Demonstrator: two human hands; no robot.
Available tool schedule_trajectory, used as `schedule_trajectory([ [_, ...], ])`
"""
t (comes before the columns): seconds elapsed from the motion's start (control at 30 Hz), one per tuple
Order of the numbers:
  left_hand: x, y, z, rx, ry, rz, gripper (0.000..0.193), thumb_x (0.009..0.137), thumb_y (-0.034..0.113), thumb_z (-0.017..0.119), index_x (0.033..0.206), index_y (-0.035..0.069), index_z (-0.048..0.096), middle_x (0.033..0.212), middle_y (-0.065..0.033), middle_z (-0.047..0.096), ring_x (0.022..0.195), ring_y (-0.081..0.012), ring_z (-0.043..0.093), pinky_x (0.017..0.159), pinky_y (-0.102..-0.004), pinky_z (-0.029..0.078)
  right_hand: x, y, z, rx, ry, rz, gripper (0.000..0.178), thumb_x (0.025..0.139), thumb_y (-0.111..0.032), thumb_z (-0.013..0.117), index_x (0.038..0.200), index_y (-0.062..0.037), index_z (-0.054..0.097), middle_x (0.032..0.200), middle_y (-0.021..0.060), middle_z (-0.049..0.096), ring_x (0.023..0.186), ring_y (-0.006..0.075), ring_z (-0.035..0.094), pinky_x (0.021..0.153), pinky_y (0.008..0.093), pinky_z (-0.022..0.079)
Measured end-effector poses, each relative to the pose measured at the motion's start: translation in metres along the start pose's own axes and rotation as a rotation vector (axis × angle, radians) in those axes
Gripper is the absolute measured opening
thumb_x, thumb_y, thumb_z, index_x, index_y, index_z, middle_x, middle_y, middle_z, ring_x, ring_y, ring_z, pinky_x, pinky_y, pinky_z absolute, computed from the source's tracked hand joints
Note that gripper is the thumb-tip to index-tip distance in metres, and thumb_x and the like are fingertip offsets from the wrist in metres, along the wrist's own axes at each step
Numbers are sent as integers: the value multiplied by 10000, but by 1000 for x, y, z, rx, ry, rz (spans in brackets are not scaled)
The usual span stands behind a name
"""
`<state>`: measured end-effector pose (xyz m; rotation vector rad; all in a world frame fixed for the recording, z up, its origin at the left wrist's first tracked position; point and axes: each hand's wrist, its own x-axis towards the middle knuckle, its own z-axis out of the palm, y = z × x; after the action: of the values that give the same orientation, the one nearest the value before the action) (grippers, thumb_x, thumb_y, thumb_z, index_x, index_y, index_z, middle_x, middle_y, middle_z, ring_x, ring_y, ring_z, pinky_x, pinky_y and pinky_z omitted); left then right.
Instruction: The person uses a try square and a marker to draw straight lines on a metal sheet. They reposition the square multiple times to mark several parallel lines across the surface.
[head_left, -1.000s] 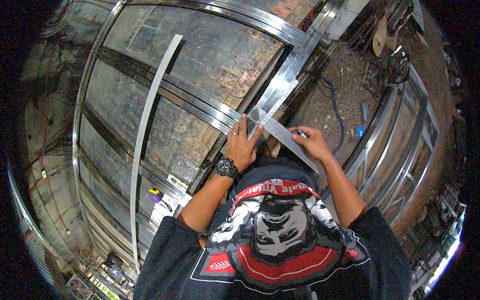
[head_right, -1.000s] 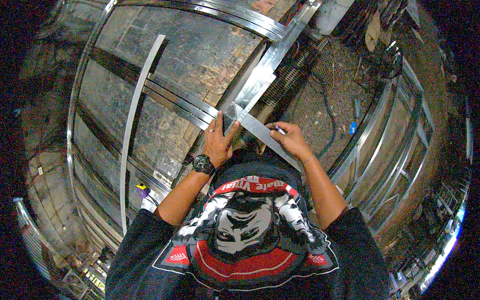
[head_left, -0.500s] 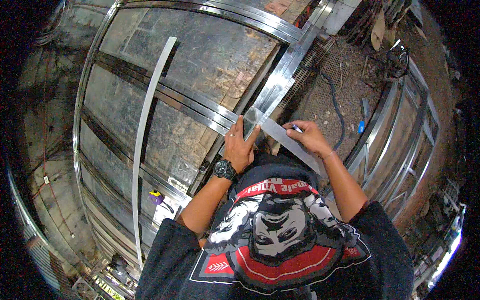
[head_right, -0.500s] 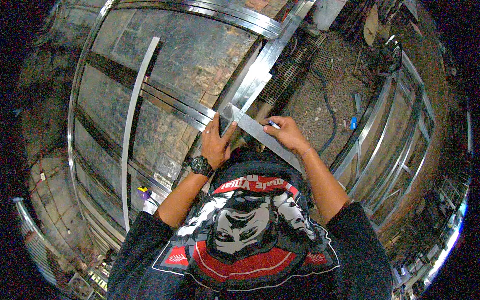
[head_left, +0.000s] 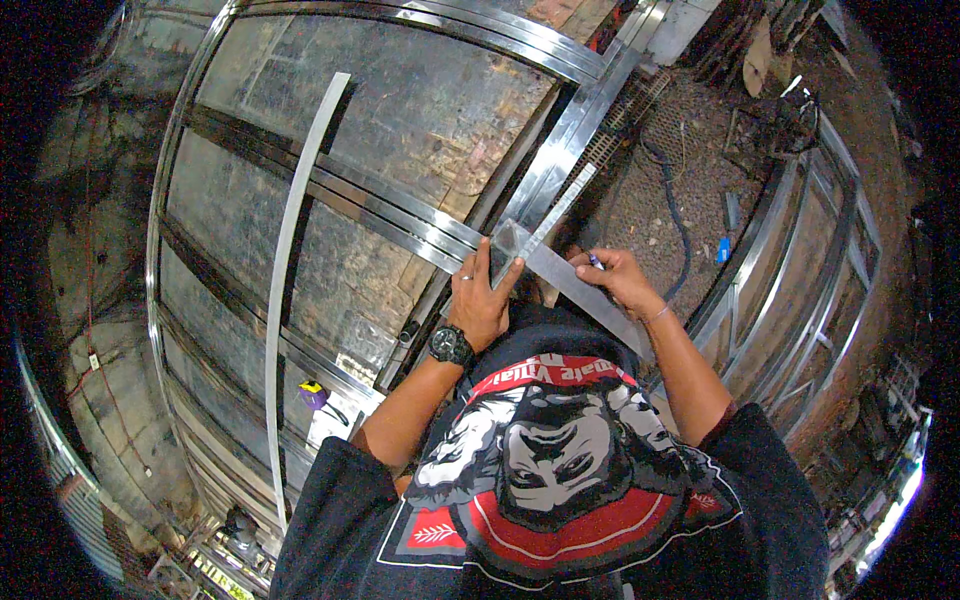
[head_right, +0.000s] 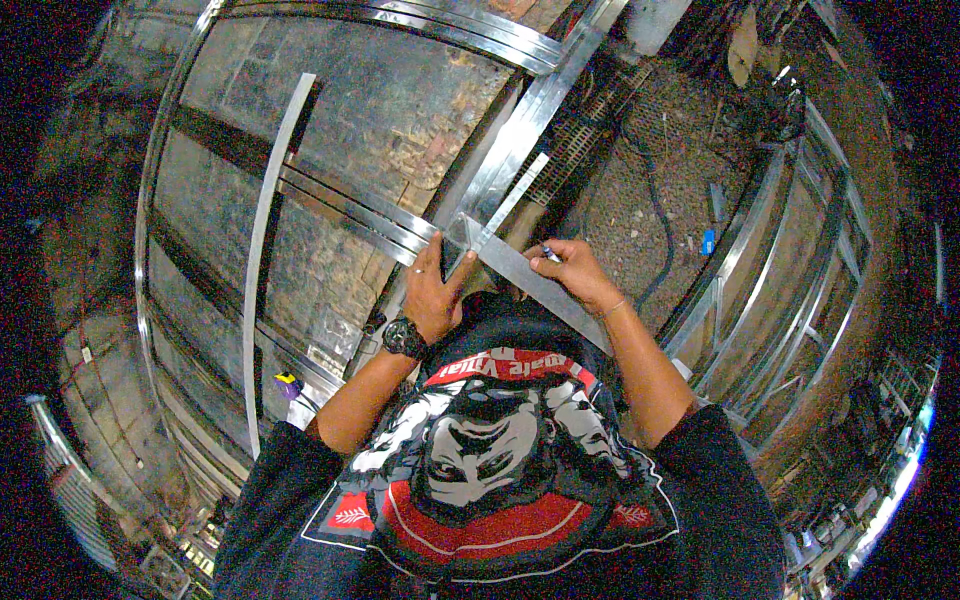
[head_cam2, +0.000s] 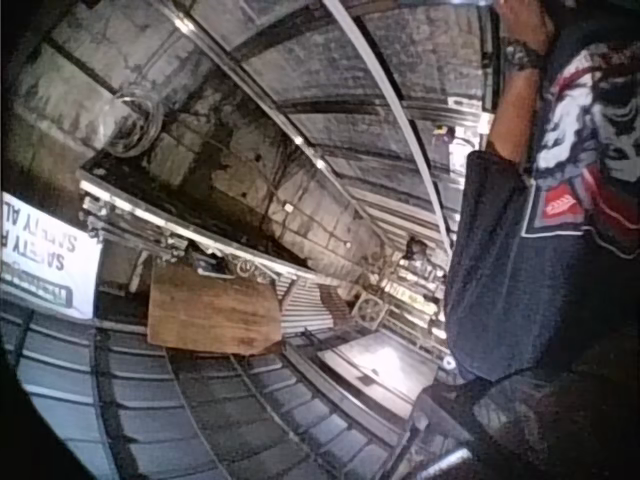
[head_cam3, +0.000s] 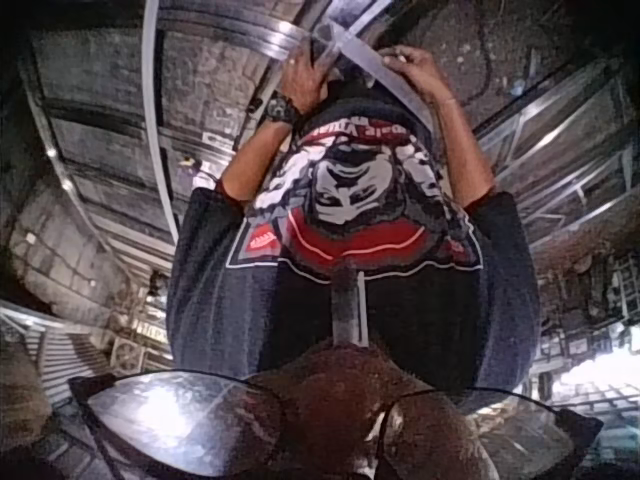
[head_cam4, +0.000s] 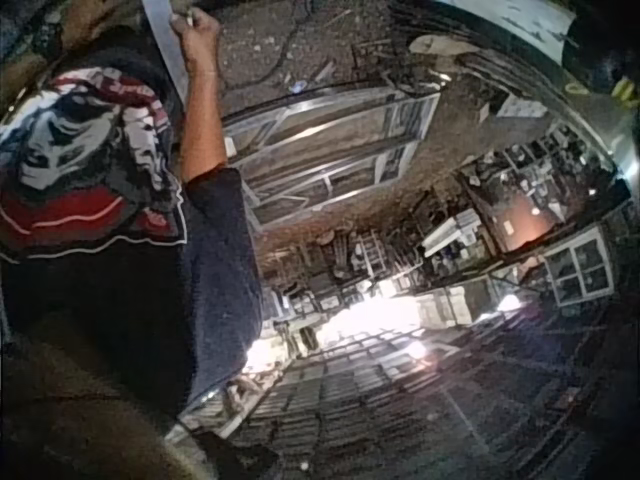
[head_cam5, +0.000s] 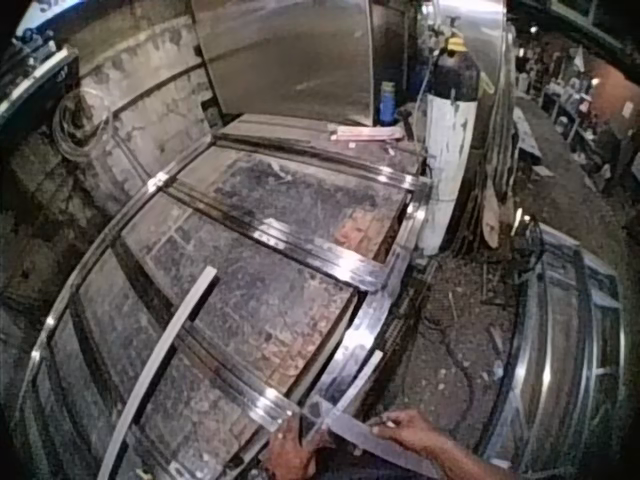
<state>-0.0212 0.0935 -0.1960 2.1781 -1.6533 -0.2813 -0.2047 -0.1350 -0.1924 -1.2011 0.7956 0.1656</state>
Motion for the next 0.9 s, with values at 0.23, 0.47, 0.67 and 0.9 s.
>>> schedule_trajectory([
  [0.23, -2, 0, 3, -19, 8, -14, 999, 678, 14, 700, 1584, 301, 391, 1576, -385, 293, 1289, -558, 487, 1057, -597, 423, 20, 9, -15, -11, 3, -14, 451, 1061, -407, 571, 1262, -21, 693, 977, 13, 730, 929, 85, 644, 833, 256, 511],
  [0.47, -1, 3, -1, -24, -7, -17, 1009, 667, 23, 714, 1583, 300, 394, 1581, -380, 285, 1291, -553, 482, 1043, -605, 427, 36, 13, -20, -144, -23, -48, 430, 1085, -372, 522, 1315, -28, 638, 955, 21, 698, 955, 137, 657, 887, 304, 516],
  [0.67, 0, 3, -2, -14, 11, -3, 1008, 665, 31, 726, 1583, 286, 396, 1586, -378, 281, 1295, -550, 480, 1037, -601, 429, 33, 8, -6, -155, -17, -133, 312, 1031, -207, 639, 1291, -35, 639, 1029, 44, 723, 977, 145, 667, 884, 329, 529],
  [0.9, -1, 1, 1, -3, 18, 5, 1006, 671, 23, 725, 1585, 286, 393, 1580, -381, 287, 1292, -554, 479, 1046, -599, 425, 38, -11, 11, -256, -17, -149, 291, 1000, -233, 673, 1215, -44, 725, 1076, 57, 746, 967, 144, 660, 891, 329, 527],
])
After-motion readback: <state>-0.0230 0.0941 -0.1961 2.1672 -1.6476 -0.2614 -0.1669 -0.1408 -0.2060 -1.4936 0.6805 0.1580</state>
